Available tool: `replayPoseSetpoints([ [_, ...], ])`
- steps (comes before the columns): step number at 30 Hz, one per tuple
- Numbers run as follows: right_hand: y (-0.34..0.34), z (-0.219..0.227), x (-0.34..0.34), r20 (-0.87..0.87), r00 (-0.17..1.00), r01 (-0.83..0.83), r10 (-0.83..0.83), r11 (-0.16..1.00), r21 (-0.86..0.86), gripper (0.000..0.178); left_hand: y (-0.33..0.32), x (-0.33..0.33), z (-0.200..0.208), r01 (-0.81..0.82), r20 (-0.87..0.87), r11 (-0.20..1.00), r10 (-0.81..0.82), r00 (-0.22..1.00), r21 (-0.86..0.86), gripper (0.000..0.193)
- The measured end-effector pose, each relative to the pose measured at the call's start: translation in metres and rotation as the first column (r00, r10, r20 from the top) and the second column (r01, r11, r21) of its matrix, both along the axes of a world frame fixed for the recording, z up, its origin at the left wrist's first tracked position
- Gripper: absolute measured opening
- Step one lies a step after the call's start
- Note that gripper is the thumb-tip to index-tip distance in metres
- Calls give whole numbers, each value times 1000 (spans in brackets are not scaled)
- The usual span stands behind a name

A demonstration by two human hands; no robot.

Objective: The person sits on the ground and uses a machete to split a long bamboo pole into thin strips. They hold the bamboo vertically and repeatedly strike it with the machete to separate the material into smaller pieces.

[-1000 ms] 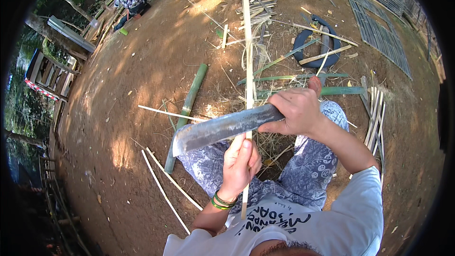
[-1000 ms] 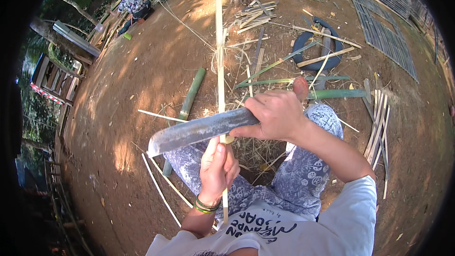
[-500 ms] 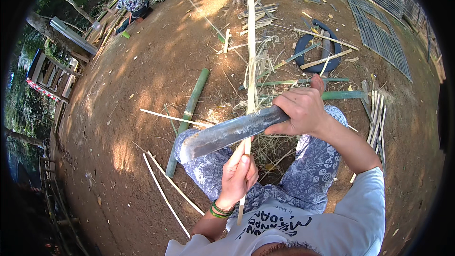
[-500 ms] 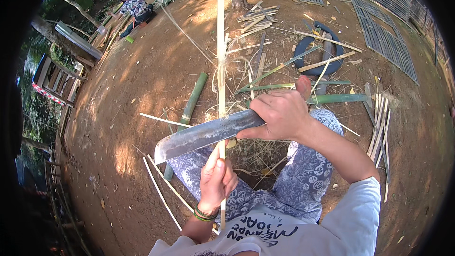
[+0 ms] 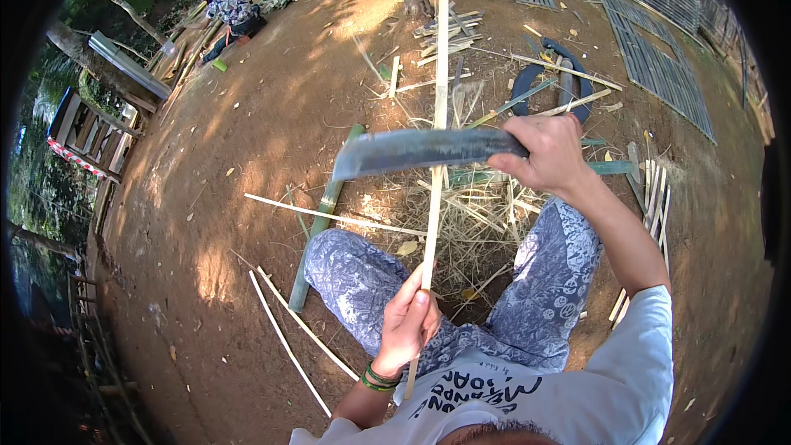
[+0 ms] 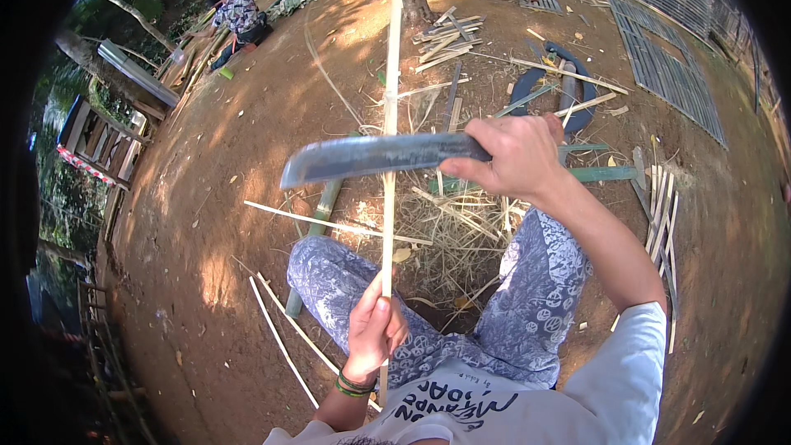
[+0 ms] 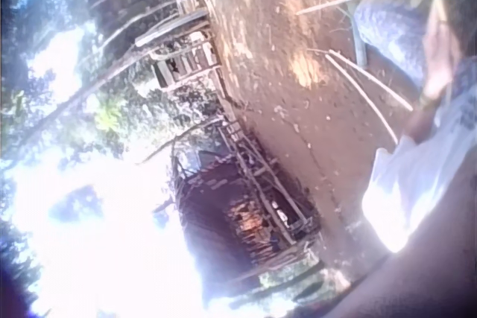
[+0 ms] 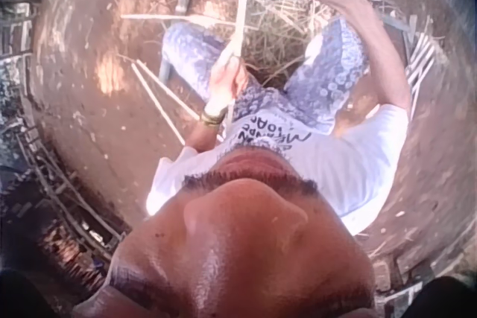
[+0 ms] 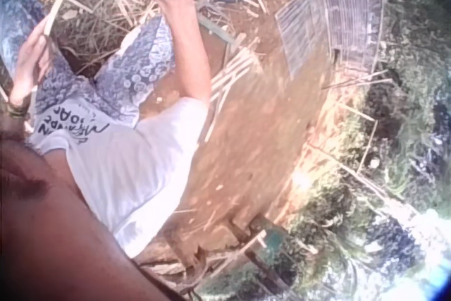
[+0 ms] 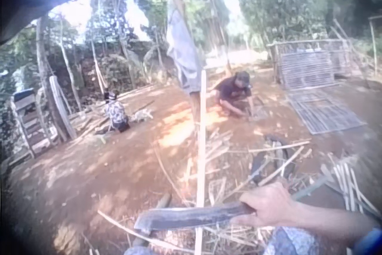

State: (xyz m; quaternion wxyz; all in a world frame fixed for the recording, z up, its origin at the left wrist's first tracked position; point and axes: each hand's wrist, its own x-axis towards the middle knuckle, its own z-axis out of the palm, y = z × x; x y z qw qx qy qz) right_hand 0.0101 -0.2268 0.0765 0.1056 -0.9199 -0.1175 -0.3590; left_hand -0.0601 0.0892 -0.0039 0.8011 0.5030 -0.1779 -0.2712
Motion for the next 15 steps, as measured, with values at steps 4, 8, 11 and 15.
replayPoseSetpoints([
  [4, 9, -5, -1, -132, 991, 31, -14, 991, 133, 63, 1, 2, 1, -13, -53, 1000, 13, 999, 0, 48],
  [8, 5, -11, 12, -233, 966, 48, 114, 803, 594, 56, -3, 5, -3, -62, 25, 991, 59, 998, 116, 49],
  [11, 34, 0, 7, -220, 916, 15, 337, 518, 855, 51, -10, 3, 0, -202, 240, 940, 136, 961, 275, 48],
  [15, 42, 3, 14, -184, 914, 37, 361, 379, 925, 39, -23, 6, 5, -405, 557, 836, 150, 817, 369, 50],
])
